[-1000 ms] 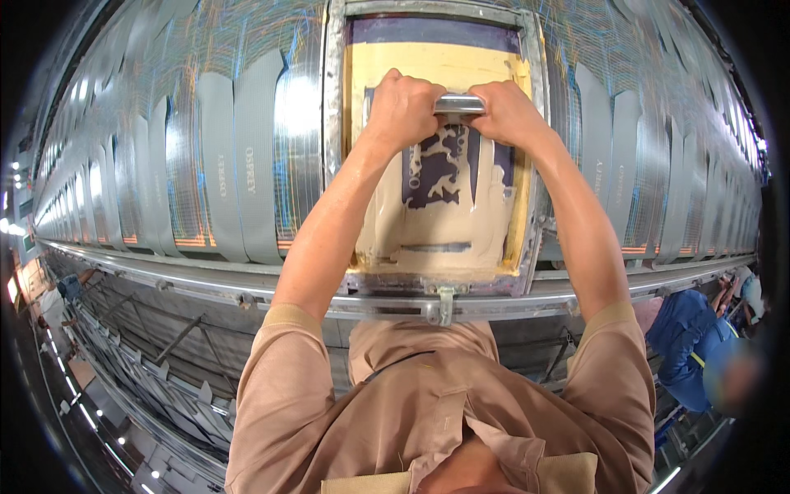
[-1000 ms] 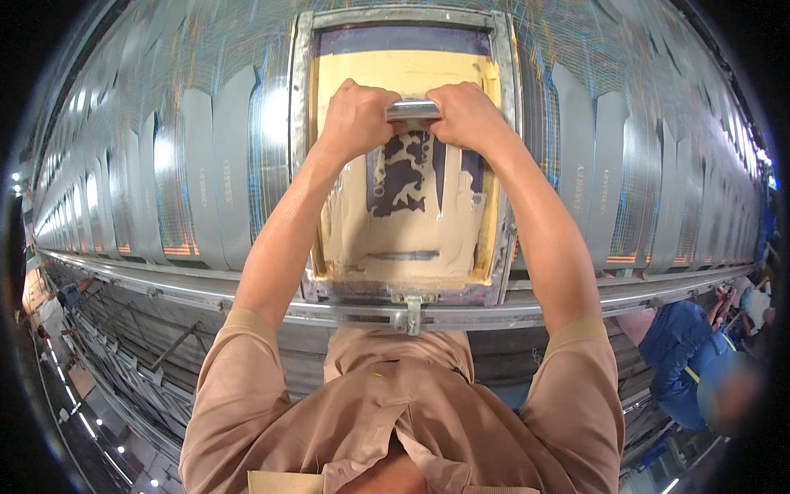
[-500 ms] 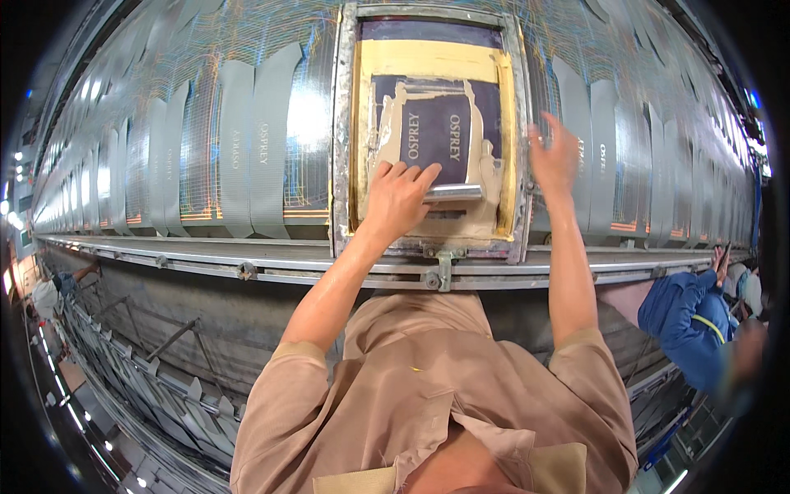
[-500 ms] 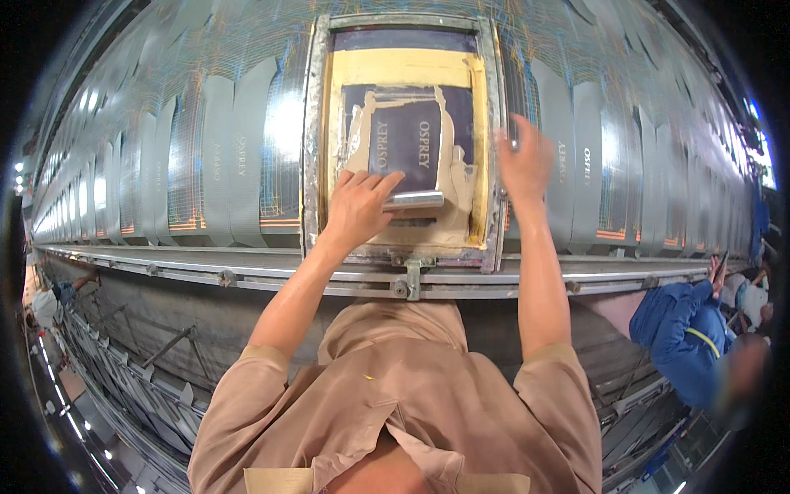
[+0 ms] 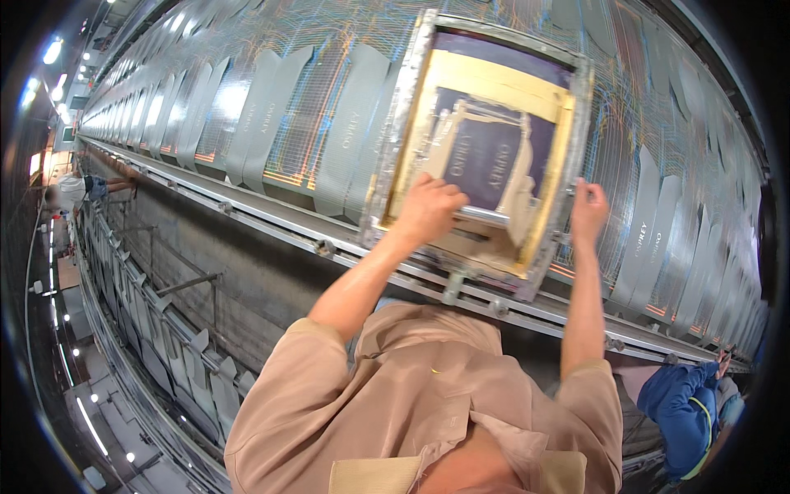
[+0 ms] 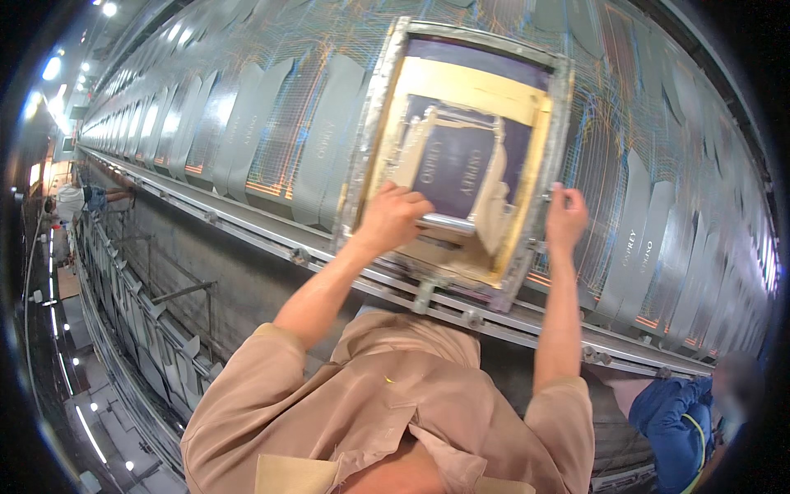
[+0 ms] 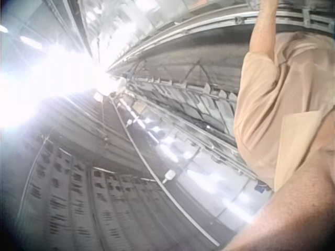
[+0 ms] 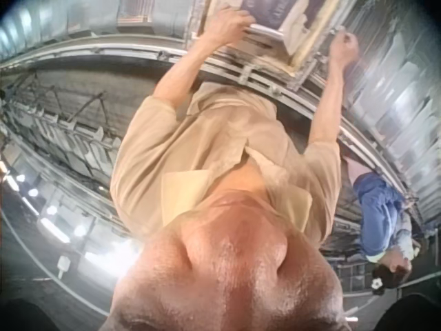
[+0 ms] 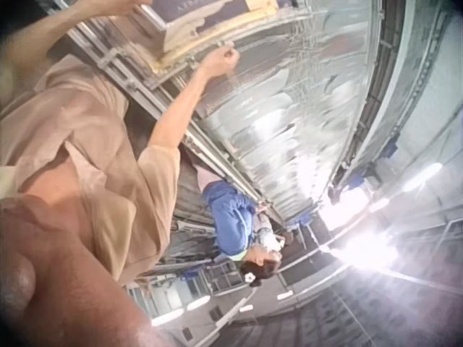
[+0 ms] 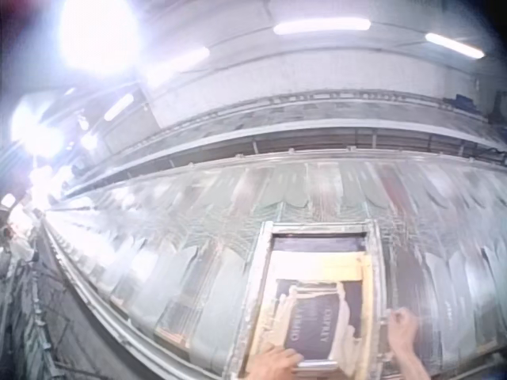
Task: The person uses a squeegee to spread a thick beige paste across a screen printing frame labeled 'OSPREY'. The person repeatedly pulls the paste from the bottom to the top of the frame, smoothing the surface in a repetitive motion.
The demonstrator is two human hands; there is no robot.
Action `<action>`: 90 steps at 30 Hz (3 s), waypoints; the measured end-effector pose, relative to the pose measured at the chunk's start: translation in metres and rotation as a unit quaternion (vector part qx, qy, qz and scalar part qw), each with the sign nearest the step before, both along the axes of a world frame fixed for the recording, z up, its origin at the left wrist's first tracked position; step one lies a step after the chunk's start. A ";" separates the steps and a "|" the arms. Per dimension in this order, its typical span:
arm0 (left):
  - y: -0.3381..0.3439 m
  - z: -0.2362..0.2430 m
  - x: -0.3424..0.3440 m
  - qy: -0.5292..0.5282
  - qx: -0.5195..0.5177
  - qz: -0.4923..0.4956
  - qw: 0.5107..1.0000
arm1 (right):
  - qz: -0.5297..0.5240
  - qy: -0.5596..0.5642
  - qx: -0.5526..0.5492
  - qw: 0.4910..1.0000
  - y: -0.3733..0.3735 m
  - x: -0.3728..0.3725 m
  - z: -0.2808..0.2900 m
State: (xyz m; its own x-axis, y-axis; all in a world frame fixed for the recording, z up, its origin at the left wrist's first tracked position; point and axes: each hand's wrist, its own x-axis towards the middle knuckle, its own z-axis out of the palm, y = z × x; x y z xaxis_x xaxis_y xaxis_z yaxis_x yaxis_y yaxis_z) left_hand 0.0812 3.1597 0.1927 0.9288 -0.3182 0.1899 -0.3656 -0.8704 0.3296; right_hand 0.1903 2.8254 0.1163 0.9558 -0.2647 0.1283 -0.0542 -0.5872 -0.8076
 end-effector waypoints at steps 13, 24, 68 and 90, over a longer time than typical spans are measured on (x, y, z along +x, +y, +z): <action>0.212 0.000 -0.062 0.004 0.025 -0.042 0.999 | -0.019 -0.001 0.090 0.996 0.231 -0.011 -0.004; 0.224 0.000 0.036 0.020 0.014 -0.062 0.998 | -0.038 0.096 0.004 0.995 0.240 -0.013 0.017; 0.235 -0.014 0.230 0.008 -0.017 -0.066 0.998 | 0.393 0.106 -0.214 0.888 0.358 0.139 0.072; 0.235 -0.003 0.188 0.003 -0.003 -0.079 0.997 | 0.402 0.081 -0.213 0.887 0.354 0.098 0.081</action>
State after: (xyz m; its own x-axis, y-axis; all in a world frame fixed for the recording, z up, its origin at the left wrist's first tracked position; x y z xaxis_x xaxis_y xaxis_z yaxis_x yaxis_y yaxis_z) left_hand 0.2688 3.3948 0.1894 0.8689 -0.4587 0.1861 -0.4950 -0.8006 0.3378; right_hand 0.2886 3.1798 0.1976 0.8290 0.5495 -0.1037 0.4245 -0.7391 -0.5230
